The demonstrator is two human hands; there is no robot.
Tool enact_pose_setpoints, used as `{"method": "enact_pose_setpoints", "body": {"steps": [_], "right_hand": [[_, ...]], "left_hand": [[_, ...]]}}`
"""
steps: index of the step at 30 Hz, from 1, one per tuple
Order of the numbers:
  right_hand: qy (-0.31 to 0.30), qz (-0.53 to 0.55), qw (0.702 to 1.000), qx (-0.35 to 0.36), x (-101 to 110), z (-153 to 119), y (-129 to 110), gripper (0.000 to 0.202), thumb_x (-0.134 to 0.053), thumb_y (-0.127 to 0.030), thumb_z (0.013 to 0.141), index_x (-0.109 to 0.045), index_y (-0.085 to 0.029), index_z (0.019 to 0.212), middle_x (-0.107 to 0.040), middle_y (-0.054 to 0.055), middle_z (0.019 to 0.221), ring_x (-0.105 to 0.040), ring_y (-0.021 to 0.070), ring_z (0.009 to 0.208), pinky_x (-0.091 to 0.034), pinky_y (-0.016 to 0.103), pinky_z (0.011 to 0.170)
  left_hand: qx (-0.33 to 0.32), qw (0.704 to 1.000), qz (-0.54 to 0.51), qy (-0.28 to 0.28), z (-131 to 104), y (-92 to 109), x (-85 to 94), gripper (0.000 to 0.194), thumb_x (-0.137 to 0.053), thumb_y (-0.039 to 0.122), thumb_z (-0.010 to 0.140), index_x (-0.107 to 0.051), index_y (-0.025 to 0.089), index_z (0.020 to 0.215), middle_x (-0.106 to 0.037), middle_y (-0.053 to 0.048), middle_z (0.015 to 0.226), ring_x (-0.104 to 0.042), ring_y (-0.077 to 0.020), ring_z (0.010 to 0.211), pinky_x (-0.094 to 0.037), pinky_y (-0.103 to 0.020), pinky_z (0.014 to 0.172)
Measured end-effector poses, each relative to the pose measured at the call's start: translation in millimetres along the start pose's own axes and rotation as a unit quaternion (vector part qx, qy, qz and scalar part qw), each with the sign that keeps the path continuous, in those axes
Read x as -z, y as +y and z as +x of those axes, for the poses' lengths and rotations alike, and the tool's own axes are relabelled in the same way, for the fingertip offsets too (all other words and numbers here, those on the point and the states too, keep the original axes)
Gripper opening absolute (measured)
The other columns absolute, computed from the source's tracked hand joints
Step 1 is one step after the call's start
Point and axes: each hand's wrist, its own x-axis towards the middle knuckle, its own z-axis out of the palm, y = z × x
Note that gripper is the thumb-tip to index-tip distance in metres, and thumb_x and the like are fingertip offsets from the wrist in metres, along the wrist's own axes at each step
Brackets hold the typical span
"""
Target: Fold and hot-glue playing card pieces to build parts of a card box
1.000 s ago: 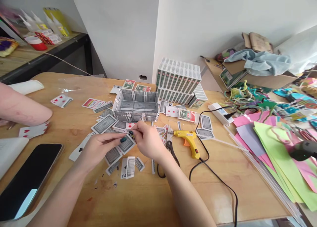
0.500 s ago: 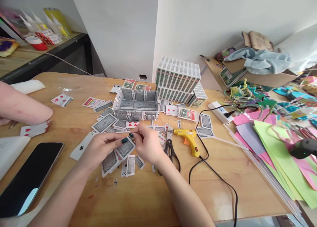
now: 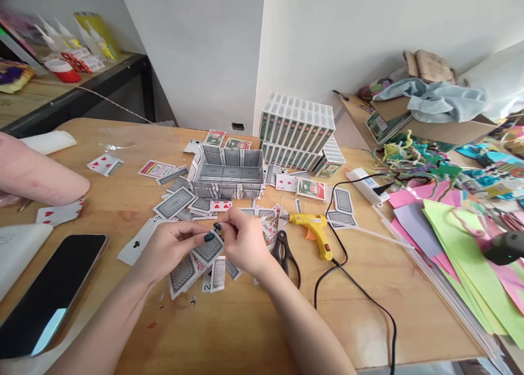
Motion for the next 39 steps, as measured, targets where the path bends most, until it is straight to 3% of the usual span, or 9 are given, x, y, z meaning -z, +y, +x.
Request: {"method": "enact_pose_setpoints", "body": {"steps": [6, 9, 12, 18, 24, 29, 35, 39], "right_hand": [[-0.032, 0.086, 0.995, -0.040, 6, 4, 2, 0.014, -0.051, -0.027, 0.081, -0.056, -0.016, 0.076, -0.047, -0.004, 0.054, -0.038, 0.0078, 0.047, -0.030, 0.020, 0.044], [-0.025, 0.092, 0.994, -0.051, 8, 6, 4, 0.022, -0.055, -0.037, 0.080, -0.060, -0.016, 0.083, -0.042, -0.006, 0.052, -0.034, 0.0072, 0.045, -0.025, 0.020, 0.042], [-0.047, 0.091, 0.993, -0.049, 7, 7, 8, 0.021, -0.058, -0.037, 0.078, -0.059, -0.016, 0.078, -0.049, -0.003, 0.059, -0.042, 0.0083, 0.050, -0.033, 0.019, 0.045], [-0.109, 0.148, 0.979, -0.093, 4, 7, 14, 0.022, -0.056, -0.036, 0.078, -0.054, -0.016, 0.070, -0.049, -0.004, 0.053, -0.044, 0.0081, 0.043, -0.037, 0.020, 0.042], [-0.105, 0.133, 0.981, -0.096, 5, 6, 10, 0.019, -0.060, -0.031, 0.075, -0.052, -0.017, 0.064, -0.048, -0.005, 0.049, -0.043, 0.0075, 0.042, -0.033, 0.019, 0.040], [-0.108, 0.137, 0.980, -0.092, 3, 6, 9, 0.018, -0.060, -0.029, 0.075, -0.053, -0.017, 0.064, -0.049, -0.005, 0.049, -0.042, 0.0071, 0.042, -0.033, 0.019, 0.040], [-0.119, 0.201, 0.966, -0.107, -2, 6, 10, 0.025, -0.064, -0.038, 0.072, -0.054, -0.016, 0.066, -0.049, -0.005, 0.049, -0.045, 0.0075, 0.040, -0.035, 0.018, 0.038], [-0.115, 0.216, 0.963, -0.112, -2, 6, 11, 0.027, -0.064, -0.041, 0.072, -0.054, -0.016, 0.067, -0.049, -0.005, 0.047, -0.045, 0.0075, 0.040, -0.036, 0.019, 0.038]], "left_hand": [[-0.002, 0.998, -0.049, 0.038, -2, 1, -8.0, 0.013, -0.071, 0.028, 0.066, -0.073, 0.017, 0.073, -0.072, -0.004, 0.072, -0.065, -0.0191, 0.070, -0.050, -0.024, 0.060], [-0.004, 0.989, -0.106, 0.107, -1, -2, -10.0, 0.017, -0.074, 0.028, 0.063, -0.073, 0.017, 0.076, -0.072, -0.004, 0.073, -0.065, -0.0194, 0.073, -0.050, -0.024, 0.064], [-0.008, 0.975, -0.154, 0.160, 2, -7, -9.3, 0.020, -0.074, 0.030, 0.062, -0.072, 0.017, 0.078, -0.072, -0.004, 0.076, -0.065, -0.0193, 0.078, -0.050, -0.025, 0.068], [0.037, 0.976, -0.190, 0.096, 5, -7, -4.4, 0.027, -0.077, 0.032, 0.060, -0.071, 0.015, 0.081, -0.071, -0.005, 0.075, -0.063, -0.0160, 0.067, -0.050, -0.025, 0.060], [0.073, 0.980, -0.172, 0.062, 3, 1, -1.5, 0.027, -0.079, 0.030, 0.054, -0.072, 0.014, 0.076, -0.069, -0.004, 0.066, -0.059, -0.0138, 0.058, -0.047, -0.024, 0.055], [0.035, 0.985, -0.150, 0.078, 4, 2, -1.8, 0.018, -0.077, 0.027, 0.055, -0.069, 0.015, 0.065, -0.065, 0.000, 0.060, -0.055, -0.0106, 0.056, -0.044, -0.020, 0.055], [0.011, 0.981, -0.165, 0.098, 3, 0, -3.0, 0.011, -0.073, 0.024, 0.057, -0.065, 0.016, 0.056, -0.060, 0.003, 0.053, -0.051, -0.0092, 0.051, -0.043, -0.021, 0.053], [0.000, 0.982, -0.149, 0.119, 4, -4, -4.6, 0.012, -0.075, 0.027, 0.058, -0.068, 0.017, 0.060, -0.066, 0.000, 0.060, -0.059, -0.0133, 0.060, -0.047, -0.023, 0.060]]}}
